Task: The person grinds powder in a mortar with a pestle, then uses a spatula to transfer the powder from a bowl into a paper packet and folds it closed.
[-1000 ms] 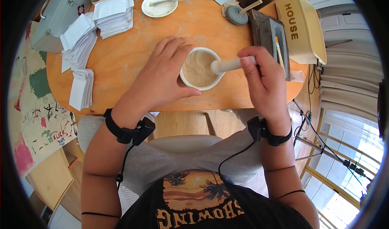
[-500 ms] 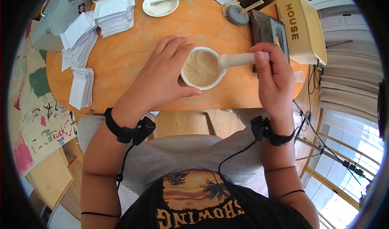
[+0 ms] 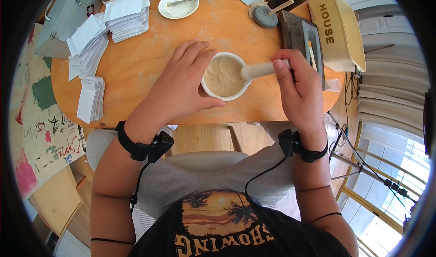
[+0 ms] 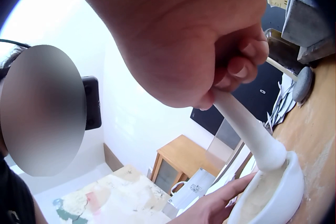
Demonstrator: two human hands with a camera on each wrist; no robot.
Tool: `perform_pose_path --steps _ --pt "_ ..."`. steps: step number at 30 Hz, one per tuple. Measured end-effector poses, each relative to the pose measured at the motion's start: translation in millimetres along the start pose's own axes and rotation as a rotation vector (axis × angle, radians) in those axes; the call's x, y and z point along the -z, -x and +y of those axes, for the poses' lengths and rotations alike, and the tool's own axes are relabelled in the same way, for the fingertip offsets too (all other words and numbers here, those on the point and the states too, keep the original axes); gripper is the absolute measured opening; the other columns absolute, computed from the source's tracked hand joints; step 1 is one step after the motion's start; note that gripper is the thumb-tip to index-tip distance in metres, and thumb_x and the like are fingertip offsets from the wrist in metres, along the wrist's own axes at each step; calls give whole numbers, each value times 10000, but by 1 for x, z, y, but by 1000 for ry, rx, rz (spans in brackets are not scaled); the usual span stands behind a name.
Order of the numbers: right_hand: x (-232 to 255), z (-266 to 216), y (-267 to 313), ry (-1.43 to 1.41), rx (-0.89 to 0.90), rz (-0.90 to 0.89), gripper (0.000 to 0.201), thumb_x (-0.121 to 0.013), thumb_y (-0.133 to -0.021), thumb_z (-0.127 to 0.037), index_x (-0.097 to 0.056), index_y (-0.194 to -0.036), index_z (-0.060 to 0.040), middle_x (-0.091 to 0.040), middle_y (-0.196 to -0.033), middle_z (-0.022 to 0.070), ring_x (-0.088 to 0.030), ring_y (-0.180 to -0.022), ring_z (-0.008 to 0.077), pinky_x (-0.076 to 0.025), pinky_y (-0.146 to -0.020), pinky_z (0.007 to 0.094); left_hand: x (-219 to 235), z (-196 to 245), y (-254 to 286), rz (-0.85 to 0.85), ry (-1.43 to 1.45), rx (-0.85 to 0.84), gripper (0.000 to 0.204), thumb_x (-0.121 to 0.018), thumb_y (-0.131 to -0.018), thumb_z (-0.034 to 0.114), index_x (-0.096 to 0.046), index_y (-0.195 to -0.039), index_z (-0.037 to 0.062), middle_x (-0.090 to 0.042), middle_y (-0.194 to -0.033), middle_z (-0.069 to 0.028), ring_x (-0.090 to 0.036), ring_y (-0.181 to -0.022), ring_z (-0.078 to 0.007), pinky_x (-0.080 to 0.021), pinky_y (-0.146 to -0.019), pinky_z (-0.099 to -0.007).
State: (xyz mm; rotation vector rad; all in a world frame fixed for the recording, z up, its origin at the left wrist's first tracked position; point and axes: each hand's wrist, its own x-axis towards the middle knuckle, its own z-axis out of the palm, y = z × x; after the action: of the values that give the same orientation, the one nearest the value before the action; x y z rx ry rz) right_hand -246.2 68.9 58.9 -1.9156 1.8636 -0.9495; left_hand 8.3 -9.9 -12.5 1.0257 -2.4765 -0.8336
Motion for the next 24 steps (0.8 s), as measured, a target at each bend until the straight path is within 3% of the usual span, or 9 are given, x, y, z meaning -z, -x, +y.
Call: perform_pose_path --steps 4,8,20,24 --pt "-1 3 1 -29 23 -2 129 -692 -1131 -144 -703 -1138 -16 -633 -790 119 -585 -672 234 -475 -639 366 0 0 0 2 2 2 1034 -1031 -715 318 -553 -1590 40 -475 -1712 -177 -334 -1650 -411 -371 -1335 -510" --pt "5 2 -2 -48 -78 62 123 -690 -1132 -140 -702 -1138 -18 -624 -773 108 -577 -656 225 -473 -630 365 -1 -1 0 6 -4 2 1034 -1031 -715 317 -553 -1590 42 -477 -1712 -175 -335 -1650 -410 -374 -1333 -509" --pt "1 -6 2 -41 -72 -42 109 -690 -1120 -121 -699 -1131 -14 -668 -885 148 -634 -734 312 -503 -676 399 0 1 1 12 -4 1 1036 -1031 -712 315 -556 -1587 29 -481 -1709 -176 -343 -1646 -411 -375 -1331 -506" --pt "-8 -1 3 10 91 -101 104 -736 -1074 -119 -704 -1126 -34 -707 -942 153 -701 -812 370 -551 -704 439 -1 0 1 15 -5 -4 1040 -1033 -711 319 -555 -1586 24 -483 -1707 -177 -345 -1644 -414 -376 -1330 -506"
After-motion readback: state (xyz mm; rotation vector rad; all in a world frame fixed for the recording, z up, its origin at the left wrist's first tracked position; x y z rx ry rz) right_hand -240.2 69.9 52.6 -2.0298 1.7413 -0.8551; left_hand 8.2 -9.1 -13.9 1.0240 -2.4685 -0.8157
